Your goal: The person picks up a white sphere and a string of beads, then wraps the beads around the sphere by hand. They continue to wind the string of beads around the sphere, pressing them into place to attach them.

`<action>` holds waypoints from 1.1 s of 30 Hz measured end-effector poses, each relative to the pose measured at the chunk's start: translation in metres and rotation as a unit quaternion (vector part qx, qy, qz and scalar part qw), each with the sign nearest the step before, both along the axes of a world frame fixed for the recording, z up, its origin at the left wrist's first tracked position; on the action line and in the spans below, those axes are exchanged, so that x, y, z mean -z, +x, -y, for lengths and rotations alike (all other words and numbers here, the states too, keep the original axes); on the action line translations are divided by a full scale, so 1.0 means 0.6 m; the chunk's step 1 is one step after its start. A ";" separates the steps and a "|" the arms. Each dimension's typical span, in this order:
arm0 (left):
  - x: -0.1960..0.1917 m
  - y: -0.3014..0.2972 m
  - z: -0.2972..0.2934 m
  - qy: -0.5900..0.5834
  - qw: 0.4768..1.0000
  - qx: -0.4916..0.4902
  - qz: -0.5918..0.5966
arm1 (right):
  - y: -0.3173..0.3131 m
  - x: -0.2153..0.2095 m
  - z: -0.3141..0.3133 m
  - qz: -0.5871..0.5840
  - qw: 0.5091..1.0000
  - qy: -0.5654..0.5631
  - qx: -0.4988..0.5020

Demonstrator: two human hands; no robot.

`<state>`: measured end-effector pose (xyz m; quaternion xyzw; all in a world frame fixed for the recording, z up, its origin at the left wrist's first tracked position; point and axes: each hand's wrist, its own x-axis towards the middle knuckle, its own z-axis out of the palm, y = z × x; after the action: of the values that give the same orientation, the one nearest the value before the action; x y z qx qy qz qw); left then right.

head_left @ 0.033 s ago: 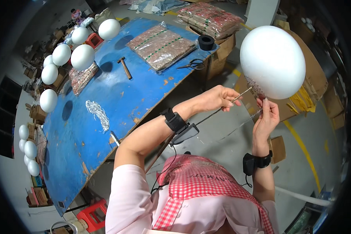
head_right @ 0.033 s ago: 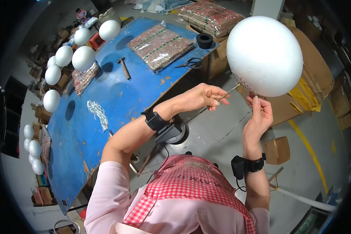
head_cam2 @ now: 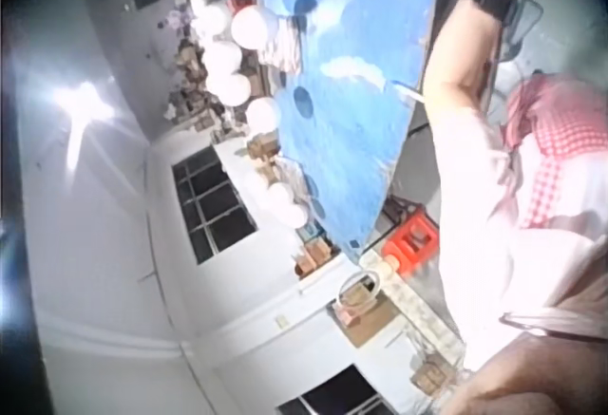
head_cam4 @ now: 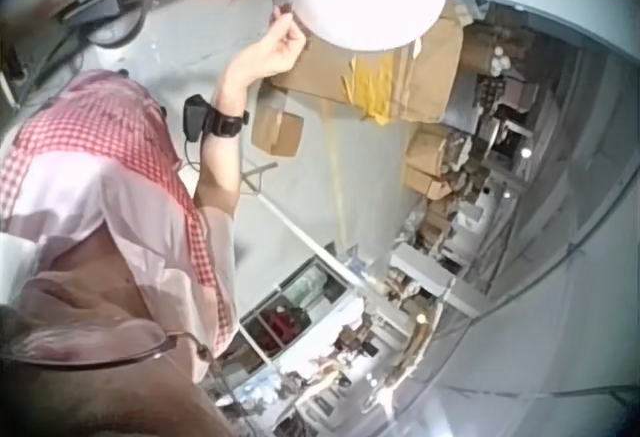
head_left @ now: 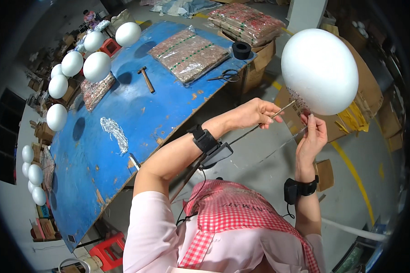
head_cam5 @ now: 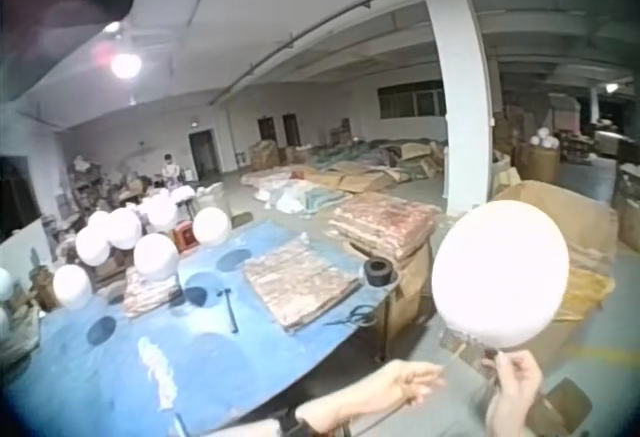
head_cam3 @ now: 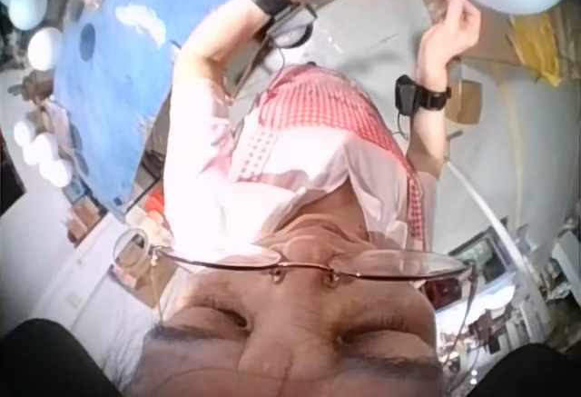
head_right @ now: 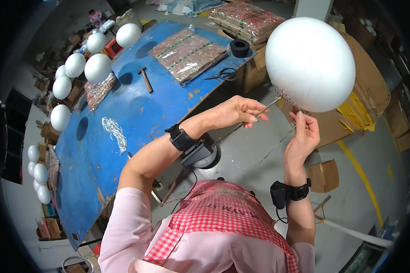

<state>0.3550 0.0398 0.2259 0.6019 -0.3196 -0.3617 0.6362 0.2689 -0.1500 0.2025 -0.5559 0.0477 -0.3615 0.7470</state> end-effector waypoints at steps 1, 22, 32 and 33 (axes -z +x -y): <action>-0.006 0.007 -0.004 0.000 1.000 0.000 0.002 | 0.006 -0.006 -0.004 0.002 1.000 -0.004 0.004; 0.006 0.086 -0.036 -0.052 0.997 0.017 -0.048 | 0.076 -0.025 -0.052 0.002 0.998 -0.047 0.043; 0.016 0.096 -0.036 -0.059 0.996 0.022 -0.062 | 0.077 -0.021 -0.053 -0.009 0.997 -0.064 0.044; 0.016 0.096 -0.036 -0.063 0.996 0.021 -0.058 | 0.077 -0.023 -0.054 -0.009 0.997 -0.064 0.044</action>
<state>0.4126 0.0614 0.2162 0.5320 -0.3168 -0.3885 0.6824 0.3153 -0.1179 0.2162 -0.6035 0.0556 -0.3913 0.6925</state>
